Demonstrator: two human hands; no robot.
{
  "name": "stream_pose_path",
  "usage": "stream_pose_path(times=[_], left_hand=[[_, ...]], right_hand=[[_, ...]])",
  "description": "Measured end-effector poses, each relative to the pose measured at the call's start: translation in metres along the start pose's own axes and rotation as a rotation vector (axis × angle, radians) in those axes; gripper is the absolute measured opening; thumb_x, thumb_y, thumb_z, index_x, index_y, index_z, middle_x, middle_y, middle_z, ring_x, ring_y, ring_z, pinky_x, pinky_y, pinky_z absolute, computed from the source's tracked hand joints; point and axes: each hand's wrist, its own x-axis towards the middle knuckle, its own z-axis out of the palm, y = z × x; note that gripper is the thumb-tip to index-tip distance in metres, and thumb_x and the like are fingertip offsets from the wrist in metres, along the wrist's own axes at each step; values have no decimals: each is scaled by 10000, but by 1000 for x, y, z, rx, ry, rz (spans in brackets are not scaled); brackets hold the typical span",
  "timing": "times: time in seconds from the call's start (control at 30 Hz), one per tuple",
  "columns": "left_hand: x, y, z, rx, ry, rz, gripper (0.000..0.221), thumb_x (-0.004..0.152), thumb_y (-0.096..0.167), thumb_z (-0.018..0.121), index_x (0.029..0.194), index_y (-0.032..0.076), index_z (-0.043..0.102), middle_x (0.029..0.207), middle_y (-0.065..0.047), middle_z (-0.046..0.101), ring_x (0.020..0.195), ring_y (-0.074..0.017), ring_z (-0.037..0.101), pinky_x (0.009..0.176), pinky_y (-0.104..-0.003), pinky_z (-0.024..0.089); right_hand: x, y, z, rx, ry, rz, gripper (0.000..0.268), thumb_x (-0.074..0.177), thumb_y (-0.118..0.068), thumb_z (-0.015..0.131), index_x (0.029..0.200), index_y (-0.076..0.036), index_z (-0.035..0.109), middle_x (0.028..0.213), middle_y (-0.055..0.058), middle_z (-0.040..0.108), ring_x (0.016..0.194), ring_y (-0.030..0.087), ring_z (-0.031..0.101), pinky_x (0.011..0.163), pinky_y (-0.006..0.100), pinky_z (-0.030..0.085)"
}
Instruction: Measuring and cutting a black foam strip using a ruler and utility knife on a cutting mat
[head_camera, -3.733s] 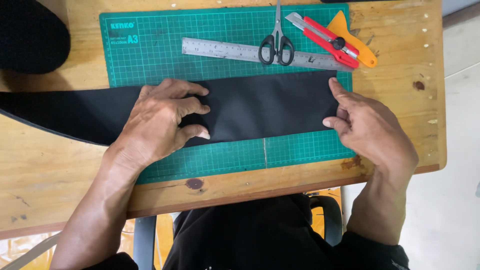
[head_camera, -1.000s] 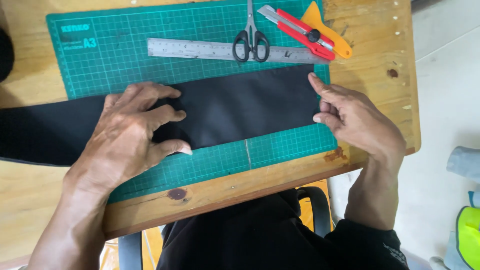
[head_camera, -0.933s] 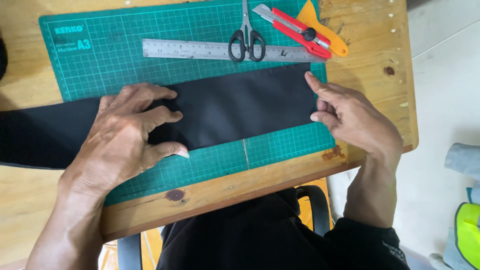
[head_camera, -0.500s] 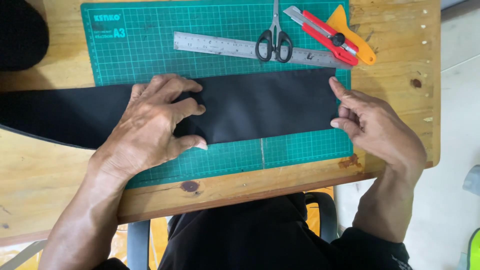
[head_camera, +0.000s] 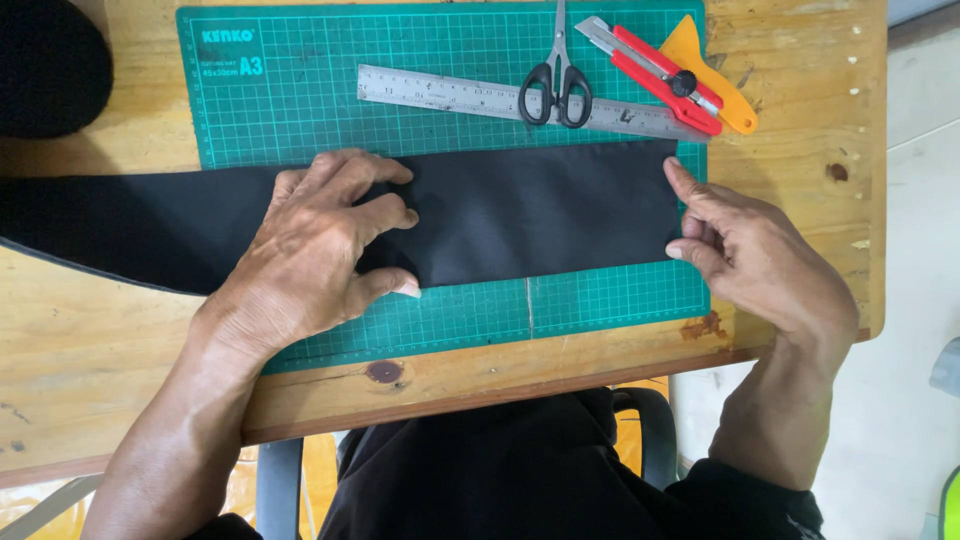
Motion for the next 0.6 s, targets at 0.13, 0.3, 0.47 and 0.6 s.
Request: stream_pose_path(times=[0.13, 0.3, 0.47, 0.6], left_hand=[[1, 0, -1, -7, -25, -33, 598, 662, 359, 941, 1170, 132, 724, 1448, -65, 551, 1353, -327, 442, 886, -540, 407], [1, 2, -2, -107, -51, -96, 565, 658, 279, 943, 1143, 130, 696, 1470, -55, 545, 1398, -304, 421, 978, -546, 344], [1, 5, 0, -102, -45, -131, 571, 651, 251, 945, 1133, 142, 658, 1478, -56, 542, 1388, -295, 442, 1020, -554, 343], [0, 6, 4, -75, -40, -136, 531, 651, 259, 940, 1098, 119, 691, 1491, -56, 537, 1396, -309, 448, 1010, -562, 351]], right_hand=[[0, 2, 0, 7, 16, -56, 783, 909, -37, 706, 1627, -31, 394, 777, 26, 493, 671, 174, 480, 937, 281, 494], [1, -2, 1, 15, 6, 29, 764, 915, -28, 692, 1627, -42, 417, 762, 28, 473, 648, 171, 446, 693, 290, 452], [1, 2, 1, 8, 11, -19, 783, 910, -40, 702, 1634, -53, 401, 761, 22, 489, 656, 171, 463, 776, 288, 475], [0, 2, 0, -16, 1, 10, 782, 911, -70, 705, 1635, -71, 409, 778, 23, 507, 673, 176, 481, 739, 301, 473]])
